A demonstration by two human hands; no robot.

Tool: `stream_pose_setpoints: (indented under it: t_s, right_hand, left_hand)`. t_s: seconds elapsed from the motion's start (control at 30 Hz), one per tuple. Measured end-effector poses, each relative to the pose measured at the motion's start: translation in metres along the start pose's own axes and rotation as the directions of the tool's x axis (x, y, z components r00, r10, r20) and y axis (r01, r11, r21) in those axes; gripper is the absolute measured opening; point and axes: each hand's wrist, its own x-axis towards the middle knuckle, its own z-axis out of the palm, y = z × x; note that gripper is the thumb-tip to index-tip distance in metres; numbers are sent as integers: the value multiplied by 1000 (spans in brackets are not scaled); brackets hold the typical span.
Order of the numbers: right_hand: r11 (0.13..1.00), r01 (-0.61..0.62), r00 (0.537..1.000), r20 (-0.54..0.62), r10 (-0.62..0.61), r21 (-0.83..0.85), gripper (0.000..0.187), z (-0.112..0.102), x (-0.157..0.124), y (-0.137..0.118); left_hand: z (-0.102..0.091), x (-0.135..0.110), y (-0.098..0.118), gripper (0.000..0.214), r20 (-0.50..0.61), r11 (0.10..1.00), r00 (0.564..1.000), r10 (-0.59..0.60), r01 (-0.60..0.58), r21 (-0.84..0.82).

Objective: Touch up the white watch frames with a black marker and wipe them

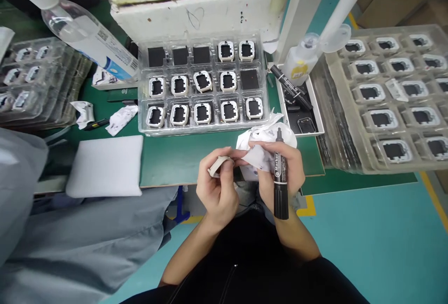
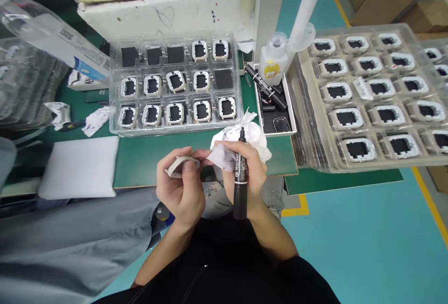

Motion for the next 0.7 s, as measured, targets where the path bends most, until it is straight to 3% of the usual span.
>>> stream_pose_setpoints:
  t_s: [0.17,0.27,0.43,0.5,0.6,0.7]
  right_hand:
    - [998,58,998,-29,-58,18,30,-2,1,1]
    - [998,57,998,-21,-56,23,28,-4,3,-1]
    - [997,51,999,4,-52,63,28,-6,6,-3]
    - [997,38,999,-36,-36,70,27,-5,5,-1]
    - [991,29,995,-98,-16,132,25,-5,2,2]
    - [980,-35,996,-74,51,194,24,-6,-1,2]
  left_hand:
    - [-9,-14,-6,37,63,977,978,199,-203,69]
    - [-12,-22,-11,43,128,961,961,245,-258,98]
    - [-13,-26,-10,43,131,968,970,205,-221,122]
    - [-13,-25,-7,41,134,971,974,180,-198,132]
    - [-13,-25,-5,41,180,980,973,143,-165,113]
    - [-11,-30,-4,42,236,989,965,114,-133,69]
